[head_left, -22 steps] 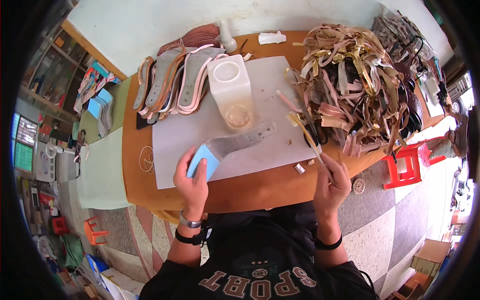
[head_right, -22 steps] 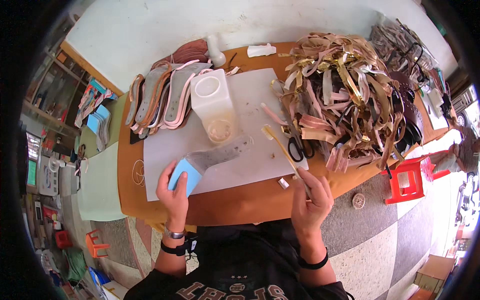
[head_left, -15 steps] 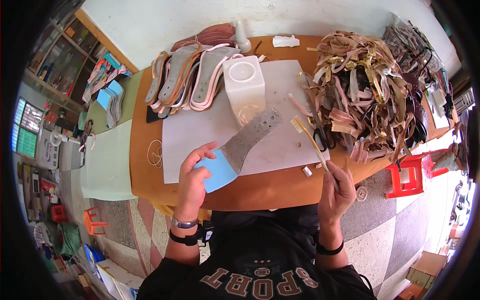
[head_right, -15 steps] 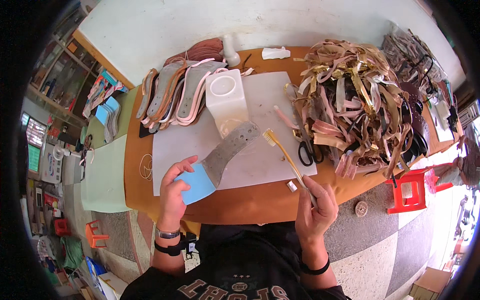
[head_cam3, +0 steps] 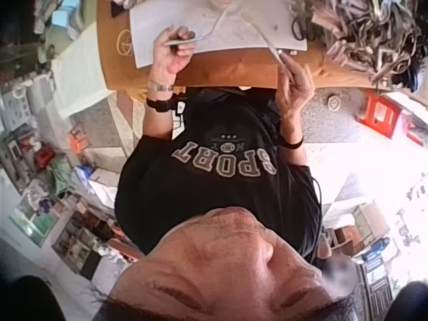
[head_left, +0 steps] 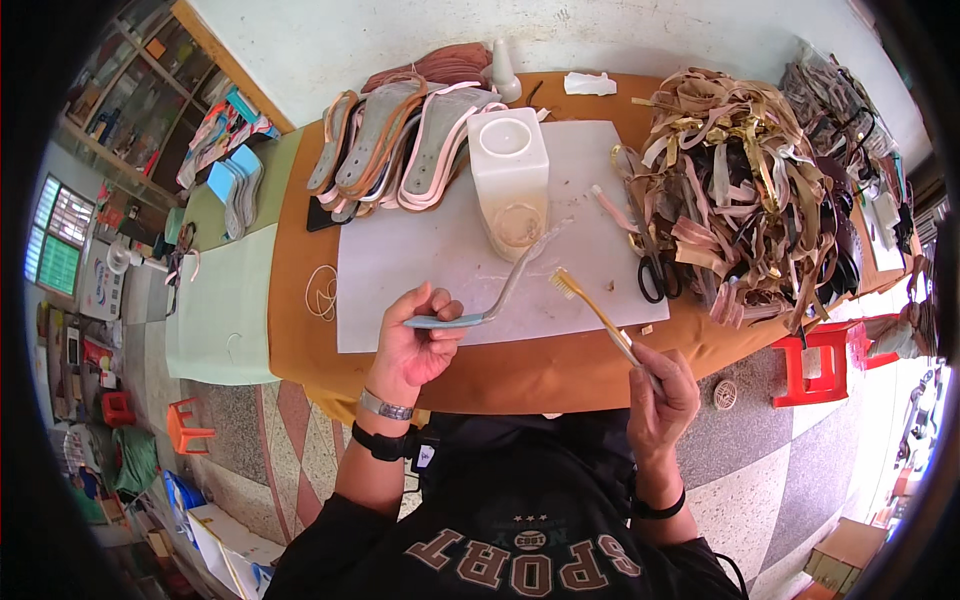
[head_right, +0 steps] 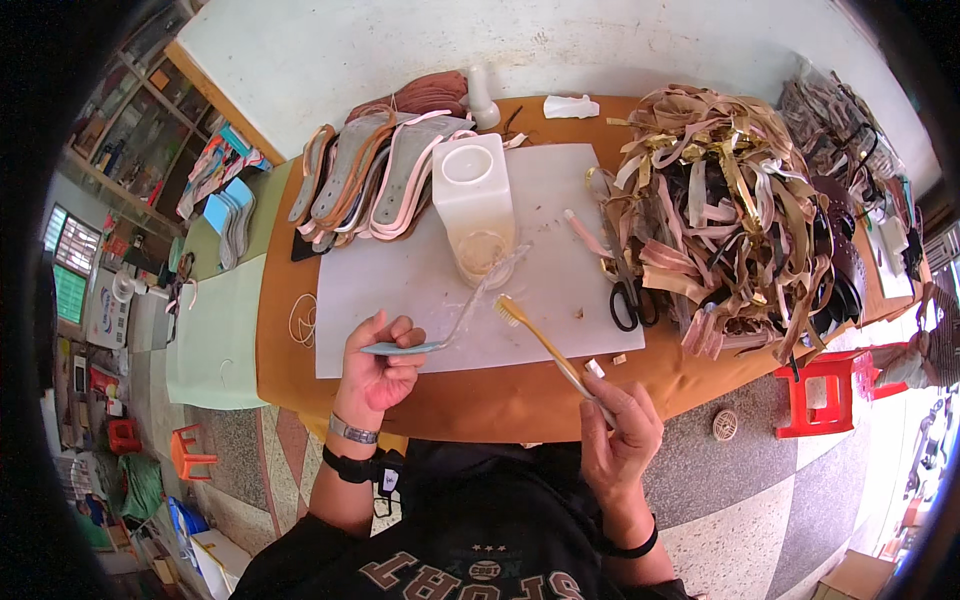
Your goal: Applying glue to shoe components and assembling them to form soles.
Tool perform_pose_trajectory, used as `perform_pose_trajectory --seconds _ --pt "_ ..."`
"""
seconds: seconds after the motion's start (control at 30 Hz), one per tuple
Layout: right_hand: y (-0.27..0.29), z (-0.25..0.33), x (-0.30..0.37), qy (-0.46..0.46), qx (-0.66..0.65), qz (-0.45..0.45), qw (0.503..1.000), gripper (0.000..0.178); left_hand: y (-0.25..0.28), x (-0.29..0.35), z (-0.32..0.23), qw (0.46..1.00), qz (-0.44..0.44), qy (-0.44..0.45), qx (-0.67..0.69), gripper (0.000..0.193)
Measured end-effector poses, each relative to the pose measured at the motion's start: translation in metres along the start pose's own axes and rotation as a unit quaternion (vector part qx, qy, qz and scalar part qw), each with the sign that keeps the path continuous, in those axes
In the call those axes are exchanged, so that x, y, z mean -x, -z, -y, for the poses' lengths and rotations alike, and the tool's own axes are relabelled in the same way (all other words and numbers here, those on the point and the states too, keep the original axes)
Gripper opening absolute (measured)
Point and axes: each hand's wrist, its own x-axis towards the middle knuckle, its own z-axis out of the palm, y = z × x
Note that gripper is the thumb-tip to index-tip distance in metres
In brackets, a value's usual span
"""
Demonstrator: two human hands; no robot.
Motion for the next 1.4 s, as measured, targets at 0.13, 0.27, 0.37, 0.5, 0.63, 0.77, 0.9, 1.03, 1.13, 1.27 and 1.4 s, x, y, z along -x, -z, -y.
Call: perform_pose_trajectory --seconds 0.13,0.27,0.37,0.5,0.63,0.77,0.9,1.03,1.13,1.27,1.4 --pt "-0.004 -0.002 0.003 0.004 -0.006 0.015 1.000 0.024 0.005 -0.002 0.002 0.993 0.103 0.049 0.030 0.054" --pt "-0.005 0.004 0.002 -0.019 -0.015 0.024 0.999 0.022 0.006 -0.005 0.004 0.988 0.140 0.055 0.028 0.079" --pt "-0.006 0.002 0.001 -0.023 -0.009 0.030 0.999 0.022 0.006 -0.010 0.006 0.989 0.140 0.039 0.017 0.072" --pt "-0.009 -0.003 0.001 -0.009 -0.005 0.029 1.000 0.023 0.019 -0.015 0.004 0.992 0.116 0.039 0.023 0.069" --pt "-0.011 -0.002 0.001 -0.021 -0.004 0.047 0.999 0.025 0.026 -0.017 0.002 0.999 0.024 0.016 0.046 0.062" --pt "-0.015 -0.002 -0.001 -0.025 -0.006 0.057 0.998 0.026 0.032 -0.020 -0.002 0.996 0.007 0.034 0.086 0.071" --pt "-0.022 -0.004 -0.004 -0.026 -0.004 0.061 0.998 0.027 0.029 -0.023 -0.002 0.995 -0.033 0.022 0.087 0.072" --pt "-0.031 -0.008 -0.006 -0.026 -0.012 0.072 0.997 0.027 0.026 -0.024 0.003 0.997 -0.052 0.001 0.065 0.068" --pt "-0.036 -0.012 -0.005 -0.026 -0.027 0.073 0.997 0.026 0.023 -0.024 0.004 0.997 -0.061 -0.007 0.052 0.065" --pt "-0.039 -0.018 -0.004 -0.026 -0.021 0.081 0.996 0.025 0.022 -0.025 0.002 0.995 -0.068 0.001 0.067 0.065" --pt "-0.044 -0.029 -0.007 -0.037 -0.001 0.046 0.998 0.024 0.029 -0.025 0.000 0.995 -0.050 0.019 0.086 0.072"
